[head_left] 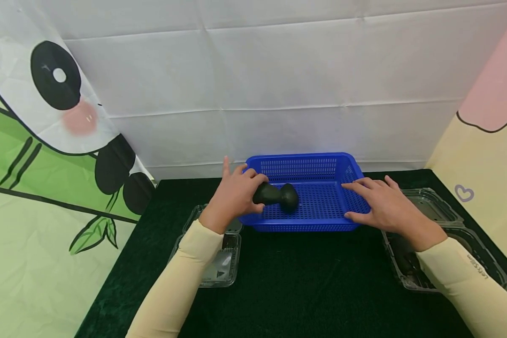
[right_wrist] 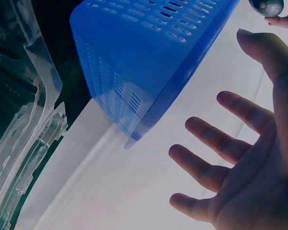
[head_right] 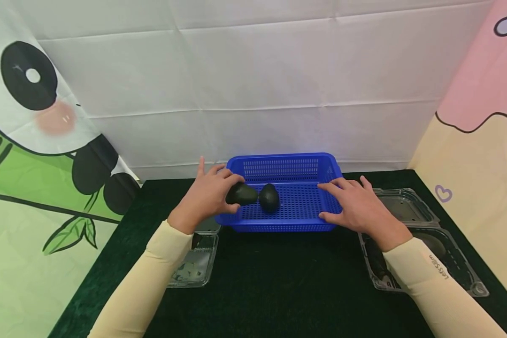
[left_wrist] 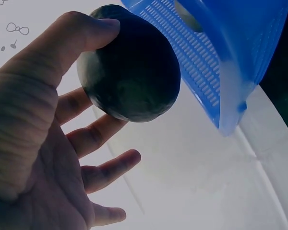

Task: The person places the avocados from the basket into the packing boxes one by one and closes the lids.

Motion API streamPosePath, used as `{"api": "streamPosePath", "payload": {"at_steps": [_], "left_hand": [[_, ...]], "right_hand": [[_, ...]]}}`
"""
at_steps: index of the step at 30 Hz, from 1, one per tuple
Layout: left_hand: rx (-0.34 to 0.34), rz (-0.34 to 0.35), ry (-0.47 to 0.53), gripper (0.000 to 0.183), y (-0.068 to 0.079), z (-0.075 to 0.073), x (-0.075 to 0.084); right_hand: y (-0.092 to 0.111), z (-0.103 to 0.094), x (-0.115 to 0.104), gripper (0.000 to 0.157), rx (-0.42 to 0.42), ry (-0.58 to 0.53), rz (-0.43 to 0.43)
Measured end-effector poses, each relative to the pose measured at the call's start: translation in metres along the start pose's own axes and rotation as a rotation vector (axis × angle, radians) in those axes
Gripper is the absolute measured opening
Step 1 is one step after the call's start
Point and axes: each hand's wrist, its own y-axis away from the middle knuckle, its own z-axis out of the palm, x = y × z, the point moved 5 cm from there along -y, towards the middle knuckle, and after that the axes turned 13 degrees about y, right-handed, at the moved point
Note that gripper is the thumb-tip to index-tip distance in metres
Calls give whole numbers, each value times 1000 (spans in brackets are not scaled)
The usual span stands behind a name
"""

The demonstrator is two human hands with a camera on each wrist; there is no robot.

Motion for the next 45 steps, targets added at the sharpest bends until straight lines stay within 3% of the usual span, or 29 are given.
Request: {"api": "streamPosePath", "payload": {"at_steps": [19,45], "left_hand": [[67,-38,22,64,39,-20,-14],[164,-129,18,63,107,-28,-67]], "right_hand": [[6,2,3,76,-14,-17,20],[12,2,7,77,-13,-23,41]]}}
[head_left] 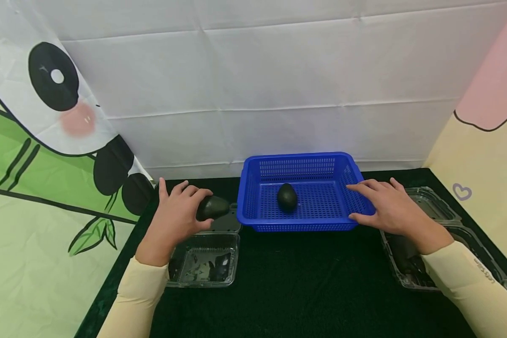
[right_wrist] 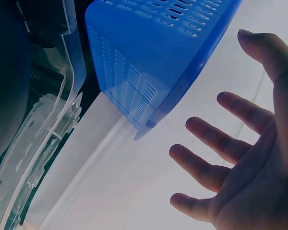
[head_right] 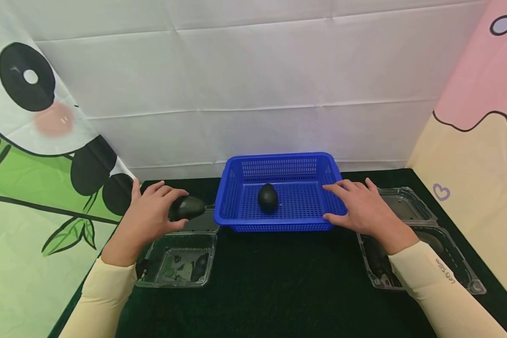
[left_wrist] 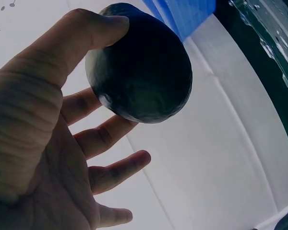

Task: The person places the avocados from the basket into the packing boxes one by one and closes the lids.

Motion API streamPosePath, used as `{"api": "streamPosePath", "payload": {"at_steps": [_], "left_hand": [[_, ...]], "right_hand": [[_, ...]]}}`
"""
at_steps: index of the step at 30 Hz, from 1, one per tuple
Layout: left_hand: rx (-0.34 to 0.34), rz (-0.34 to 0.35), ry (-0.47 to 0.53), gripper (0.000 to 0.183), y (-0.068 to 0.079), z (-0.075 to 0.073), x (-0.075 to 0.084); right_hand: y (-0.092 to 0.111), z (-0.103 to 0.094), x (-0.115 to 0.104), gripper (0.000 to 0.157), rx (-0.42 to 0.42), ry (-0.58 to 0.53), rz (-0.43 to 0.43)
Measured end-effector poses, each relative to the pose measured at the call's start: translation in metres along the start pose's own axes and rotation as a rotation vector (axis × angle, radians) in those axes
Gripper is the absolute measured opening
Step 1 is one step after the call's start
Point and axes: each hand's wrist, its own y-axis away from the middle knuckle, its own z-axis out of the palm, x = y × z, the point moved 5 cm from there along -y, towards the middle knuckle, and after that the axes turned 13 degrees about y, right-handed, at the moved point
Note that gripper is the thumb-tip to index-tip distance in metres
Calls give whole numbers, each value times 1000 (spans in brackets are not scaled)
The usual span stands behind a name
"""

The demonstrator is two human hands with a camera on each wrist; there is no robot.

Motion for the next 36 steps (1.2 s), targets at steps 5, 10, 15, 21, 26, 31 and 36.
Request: {"api": "streamPosePath", "payload": {"at_steps": [5,10,15,21,26,31,36], "left_hand": [[19,-9,-2,62,8,-4,-9],[30,-22,10,61,16,-7,-17],[24,-51,13,61,23,-8,-24],[27,-57,6,61,28,-9,-28],[18,-51,13,60,29,-7,-28],[-5,-57,10,61,31,-1,-29],[-5,-60,12,62,35,6,-31]], "right_hand": [[2,-1,1,76,5,2,3],[2,-1,2,76,5,5,3],[3,0,3,77,1,10,1],[3,2,5,77,-9,6,4],[3,2,3,76,-5,1,0],[3,2,3,76,2,2,-2],[3,3,3,76,7,2,-4]]}}
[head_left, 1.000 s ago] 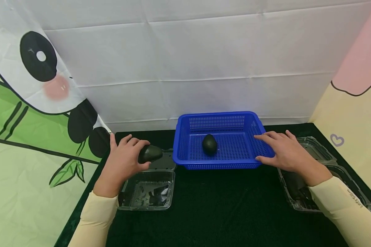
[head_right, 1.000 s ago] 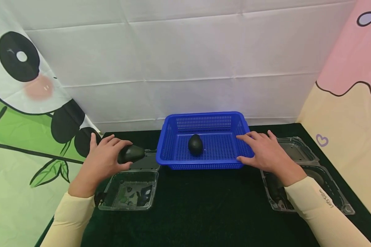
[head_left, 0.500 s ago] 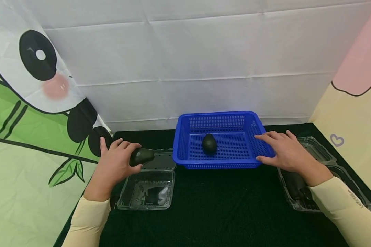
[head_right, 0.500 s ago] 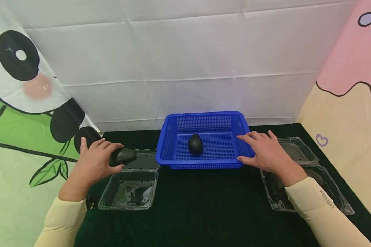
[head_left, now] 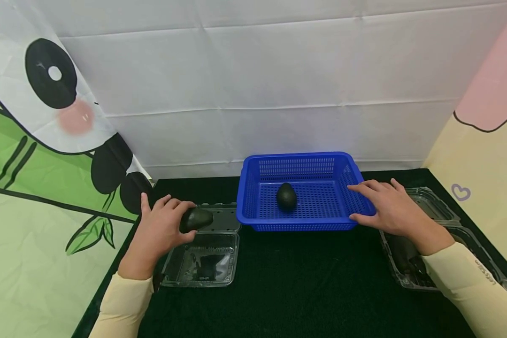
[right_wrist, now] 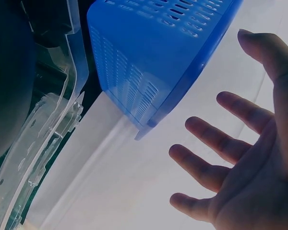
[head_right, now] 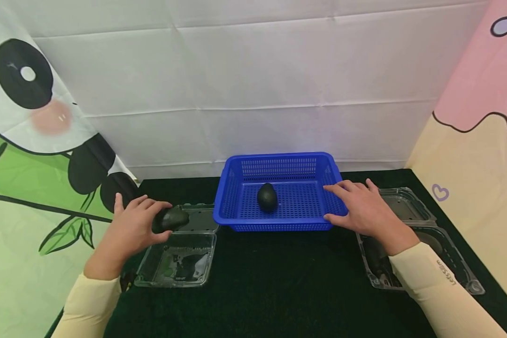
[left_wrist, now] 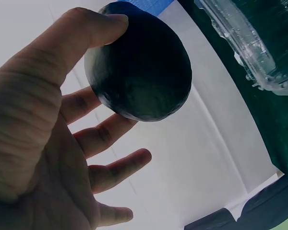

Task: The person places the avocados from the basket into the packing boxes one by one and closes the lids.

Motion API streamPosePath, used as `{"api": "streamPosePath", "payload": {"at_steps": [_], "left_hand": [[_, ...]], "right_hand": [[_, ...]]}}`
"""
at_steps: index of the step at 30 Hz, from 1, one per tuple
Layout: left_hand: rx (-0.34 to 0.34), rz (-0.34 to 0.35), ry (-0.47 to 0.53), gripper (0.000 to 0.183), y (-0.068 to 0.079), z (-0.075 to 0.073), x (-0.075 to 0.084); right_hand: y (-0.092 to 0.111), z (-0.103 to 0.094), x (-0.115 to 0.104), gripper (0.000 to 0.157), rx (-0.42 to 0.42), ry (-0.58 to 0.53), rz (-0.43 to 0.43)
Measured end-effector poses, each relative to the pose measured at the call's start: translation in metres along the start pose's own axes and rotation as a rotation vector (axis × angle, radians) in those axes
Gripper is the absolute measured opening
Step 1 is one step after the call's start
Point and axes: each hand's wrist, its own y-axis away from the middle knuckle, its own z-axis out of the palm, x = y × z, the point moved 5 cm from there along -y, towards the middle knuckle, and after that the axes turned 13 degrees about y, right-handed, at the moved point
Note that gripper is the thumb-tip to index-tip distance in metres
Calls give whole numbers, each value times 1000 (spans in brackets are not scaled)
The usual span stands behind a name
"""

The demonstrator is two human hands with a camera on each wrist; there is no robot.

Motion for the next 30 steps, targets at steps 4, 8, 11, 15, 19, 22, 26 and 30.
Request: {"api": "streamPosePath", "payload": {"at_steps": [4,8,11,15,19,22,26,30], "left_hand": [[2,-3,-5,63,3,4,-2],[1,-7,-5,64,6,7,-3],[-2,-12,-4,63,9,8,-5],[-16,-21,2,63,12,11,-6],[-35,-37,22,63,16,16,-9],[-49,-53,34,62,19,20,-11],[-60,-70,39,62,22,24,-13],[-59,-77,29,62,26,27,-14]], "right_hand": [[0,0,0,76,1,6,-2],[0,0,0,76,5,11,-4],[1,0,0,76,14,10,-5],[1,0,1,75,9,7,0],[1,1,1,75,-4,4,6],[1,2,1,76,-6,6,6],[2,1,1,76,-1,4,0],[3,1,1,76,2,1,-4]]}}
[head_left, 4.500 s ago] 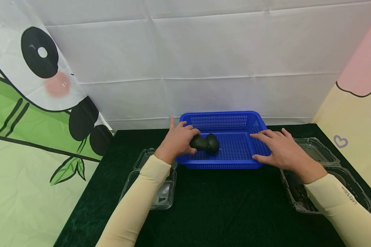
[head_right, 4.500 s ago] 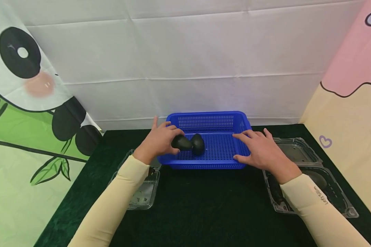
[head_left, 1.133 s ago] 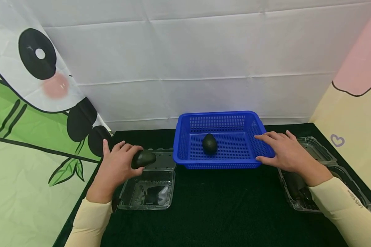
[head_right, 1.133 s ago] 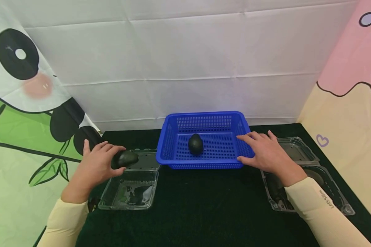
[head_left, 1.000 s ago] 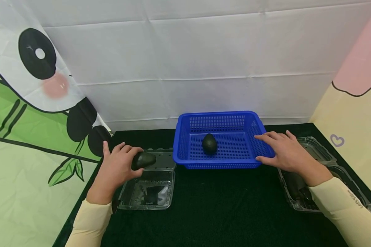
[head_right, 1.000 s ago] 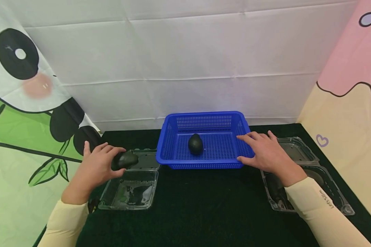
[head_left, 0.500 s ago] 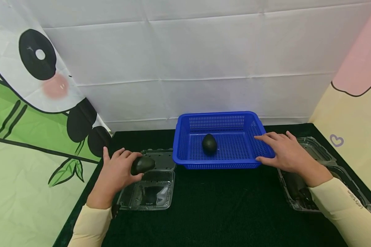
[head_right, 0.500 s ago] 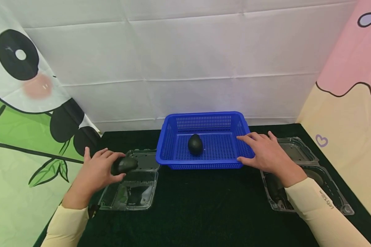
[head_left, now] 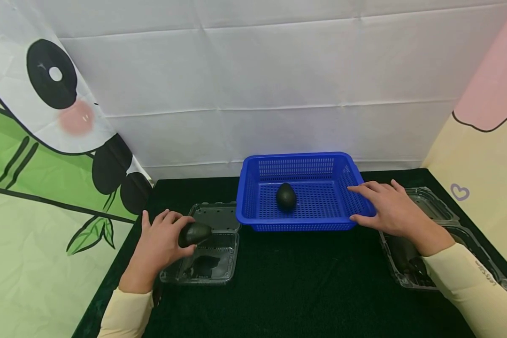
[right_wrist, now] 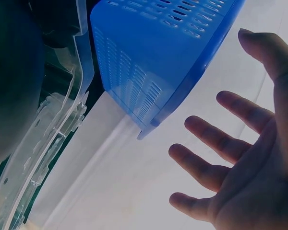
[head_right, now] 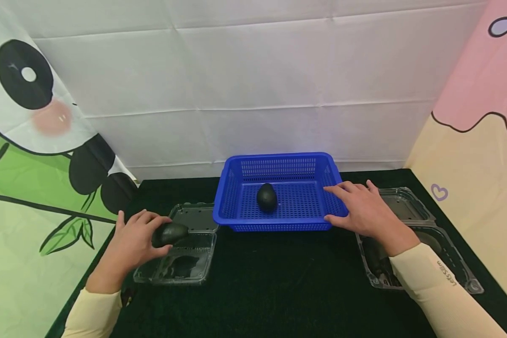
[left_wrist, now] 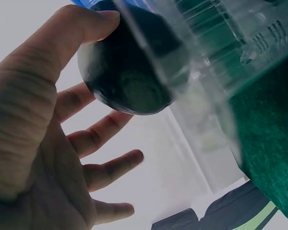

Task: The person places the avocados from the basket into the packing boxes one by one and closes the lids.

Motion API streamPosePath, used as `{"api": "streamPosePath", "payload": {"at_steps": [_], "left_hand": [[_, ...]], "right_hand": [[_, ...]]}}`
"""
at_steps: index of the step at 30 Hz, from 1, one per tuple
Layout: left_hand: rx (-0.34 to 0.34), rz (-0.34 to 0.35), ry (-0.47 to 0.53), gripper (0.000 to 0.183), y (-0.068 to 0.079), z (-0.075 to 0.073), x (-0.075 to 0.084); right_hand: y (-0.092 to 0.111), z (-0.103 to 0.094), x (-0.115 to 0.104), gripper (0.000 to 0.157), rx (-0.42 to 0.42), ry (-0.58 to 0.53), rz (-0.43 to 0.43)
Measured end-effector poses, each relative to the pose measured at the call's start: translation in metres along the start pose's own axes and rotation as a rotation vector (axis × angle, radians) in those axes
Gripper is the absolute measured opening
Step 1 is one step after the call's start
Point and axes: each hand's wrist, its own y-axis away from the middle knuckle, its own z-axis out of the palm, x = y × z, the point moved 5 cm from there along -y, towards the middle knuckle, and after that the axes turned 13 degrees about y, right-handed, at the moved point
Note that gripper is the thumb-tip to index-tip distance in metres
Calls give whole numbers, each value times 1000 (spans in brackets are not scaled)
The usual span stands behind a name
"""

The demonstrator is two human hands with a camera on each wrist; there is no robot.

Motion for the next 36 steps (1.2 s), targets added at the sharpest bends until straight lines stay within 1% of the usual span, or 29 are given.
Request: {"api": "streamPosePath", "payload": {"at_steps": [6,14,22,27,30,36], "left_hand": [[8,5,-24,64,4,2,0],[6,1,-17,64,7,5,1],[-20,-24,-5,64,10,11,-2],[-51,-29,-6,64,11,14,-2],[-62,-31,3,63,11,14,-3],[-59,-24,14,61,11,11,-2]], "right_hand": [[1,0,-1,75,1,-3,-2],[1,1,0,75,-9,-8,-2],[2,1,-1,74,-6,-7,-7],[2,1,-1,74,-6,-7,-5],[2,1,-1,74,-2,-7,-8],[2,2,-1,74,3,-11,-14]]}}
